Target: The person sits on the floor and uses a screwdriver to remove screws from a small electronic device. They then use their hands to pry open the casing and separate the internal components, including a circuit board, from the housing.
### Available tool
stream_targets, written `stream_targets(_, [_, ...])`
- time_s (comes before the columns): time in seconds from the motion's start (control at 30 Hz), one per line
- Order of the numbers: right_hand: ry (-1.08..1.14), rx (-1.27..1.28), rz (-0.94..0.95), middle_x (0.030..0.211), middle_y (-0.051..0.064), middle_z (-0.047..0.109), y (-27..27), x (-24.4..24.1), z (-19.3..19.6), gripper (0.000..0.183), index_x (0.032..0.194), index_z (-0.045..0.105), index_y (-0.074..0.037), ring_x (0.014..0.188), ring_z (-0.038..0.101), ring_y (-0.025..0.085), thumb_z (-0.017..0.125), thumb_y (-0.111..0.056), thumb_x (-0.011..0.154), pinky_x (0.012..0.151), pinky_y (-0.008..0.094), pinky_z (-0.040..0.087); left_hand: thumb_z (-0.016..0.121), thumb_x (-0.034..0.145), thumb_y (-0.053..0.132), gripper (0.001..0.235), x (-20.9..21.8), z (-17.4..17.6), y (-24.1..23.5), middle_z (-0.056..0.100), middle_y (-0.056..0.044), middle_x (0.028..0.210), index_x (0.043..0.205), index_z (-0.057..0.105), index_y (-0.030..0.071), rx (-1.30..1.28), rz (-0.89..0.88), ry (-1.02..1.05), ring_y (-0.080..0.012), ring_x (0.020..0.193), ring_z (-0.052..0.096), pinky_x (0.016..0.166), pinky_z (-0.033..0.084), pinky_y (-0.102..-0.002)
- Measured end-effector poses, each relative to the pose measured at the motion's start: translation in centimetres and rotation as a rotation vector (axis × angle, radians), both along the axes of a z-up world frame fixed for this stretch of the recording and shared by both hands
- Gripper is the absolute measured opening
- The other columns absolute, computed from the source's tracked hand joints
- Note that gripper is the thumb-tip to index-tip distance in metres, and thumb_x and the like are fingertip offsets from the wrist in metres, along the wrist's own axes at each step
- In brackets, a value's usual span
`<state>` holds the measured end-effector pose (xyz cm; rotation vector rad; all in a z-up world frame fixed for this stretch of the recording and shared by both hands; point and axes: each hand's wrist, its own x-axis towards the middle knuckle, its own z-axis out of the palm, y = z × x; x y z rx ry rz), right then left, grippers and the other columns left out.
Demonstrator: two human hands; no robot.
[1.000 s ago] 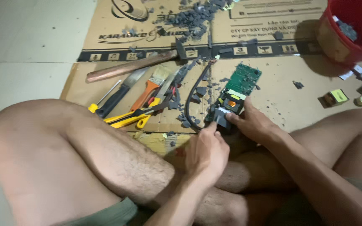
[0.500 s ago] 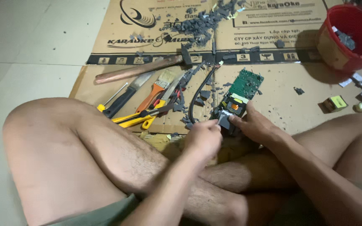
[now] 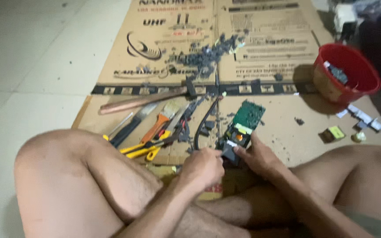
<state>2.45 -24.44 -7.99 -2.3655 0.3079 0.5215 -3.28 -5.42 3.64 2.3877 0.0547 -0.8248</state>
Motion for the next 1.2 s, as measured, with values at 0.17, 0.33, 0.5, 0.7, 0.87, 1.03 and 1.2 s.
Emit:
stream_targets(0.17, [-0.049, -0.118, -0.015, 0.113, 0.024, 0.070, 1.8, -1.7, 4.4, 0.053, 0.133, 0.041, -0.016, 0.104, 0.066, 0.046, 0.062, -0.045, 0.094, 0.086, 0.052, 0.049, 0.059, 0.092, 0.010, 0.029, 0.8, -0.2, -1.4, 0.068, -0.013, 0.118, 0.120, 0.064, 0.010, 0.164, -0.051, -0.016, -0.0303, 0.099, 0.070, 0.087, 0.058, -0.042])
stream_targets(0.33, [-0.212, -0.355, 0.145, 0.111, 0.008, 0.057, 2.5, -3.0, 3.8, 0.061, 0.141, 0.042, -0.019, 0.081, 0.061, 0.018, 0.062, -0.054, 0.095, 0.070, 0.037, 0.066, 0.062, 0.091, 0.006, 0.016, 0.3, 1.4, -0.8, 0.071, -0.015, 0.101, 0.102, 0.072, 0.000, 0.264, -0.221, -0.108, -0.0321, 0.096, 0.068, 0.082, 0.058, -0.045])
stream_targets(0.5, [-0.321, -0.488, 0.523, 0.124, 0.010, 0.052, 1.9, -3.9, 2.8, 0.054, 0.147, 0.043, -0.019, 0.109, 0.055, 0.027, 0.055, -0.044, 0.101, 0.100, 0.045, 0.052, 0.053, 0.093, 0.020, 0.032, 0.8, 3.1, -1.3, 0.066, -0.016, 0.122, 0.118, 0.066, 0.005, 0.338, -0.191, -0.048, -0.0417, 0.115, 0.061, 0.094, 0.051, -0.051])
stream_targets(0.7, [-0.552, -0.628, 0.551, 0.123, 0.009, 0.054, 2.1, -3.8, 0.6, 0.036, 0.127, 0.056, -0.020, 0.115, 0.051, 0.032, 0.056, -0.038, 0.095, 0.086, 0.047, 0.049, 0.056, 0.090, 0.004, 0.028, 1.3, 4.1, -2.4, 0.070, -0.015, 0.111, 0.116, 0.066, 0.004, 0.381, -0.198, 0.029, -0.0332, 0.103, 0.067, 0.083, 0.056, -0.043])
stream_targets(0.87, [-0.387, -0.605, 0.557, 0.130, 0.010, 0.049, 3.4, -3.7, 4.2, 0.055, 0.125, 0.053, -0.016, 0.120, 0.048, 0.033, 0.077, -0.026, 0.076, 0.091, 0.047, 0.050, 0.050, 0.090, 0.013, 0.036, 0.6, 4.6, -3.0, 0.067, -0.015, 0.122, 0.121, 0.067, 0.012, 0.332, -0.207, -0.026, -0.0361, 0.117, 0.062, 0.096, 0.053, -0.047])
stream_targets(1.03, [-0.158, -0.678, 0.582, 0.138, 0.010, 0.044, 4.5, -2.7, 5.0, 0.110, 0.133, 0.043, -0.012, 0.130, 0.041, 0.030, 0.110, -0.035, 0.048, 0.096, 0.046, 0.052, 0.046, 0.088, 0.013, 0.039, 0.5, 4.6, -2.4, 0.066, -0.014, 0.122, 0.119, 0.068, 0.014, 0.249, -0.138, -0.058, -0.0385, 0.117, 0.060, 0.097, 0.051, -0.050])
stream_targets(1.2, [-0.294, -0.610, 0.543, 0.136, 0.013, 0.048, 3.8, -2.0, 3.2, 0.046, 0.138, 0.042, -0.019, 0.126, 0.048, 0.033, 0.060, -0.023, 0.096, 0.092, 0.050, 0.056, 0.045, 0.092, 0.021, 0.032, 1.3, 1.5, -0.7, 0.067, -0.019, 0.118, 0.113, 0.068, 0.013, 0.104, -0.145, -0.132, -0.0401, 0.108, 0.064, 0.095, 0.050, -0.054])
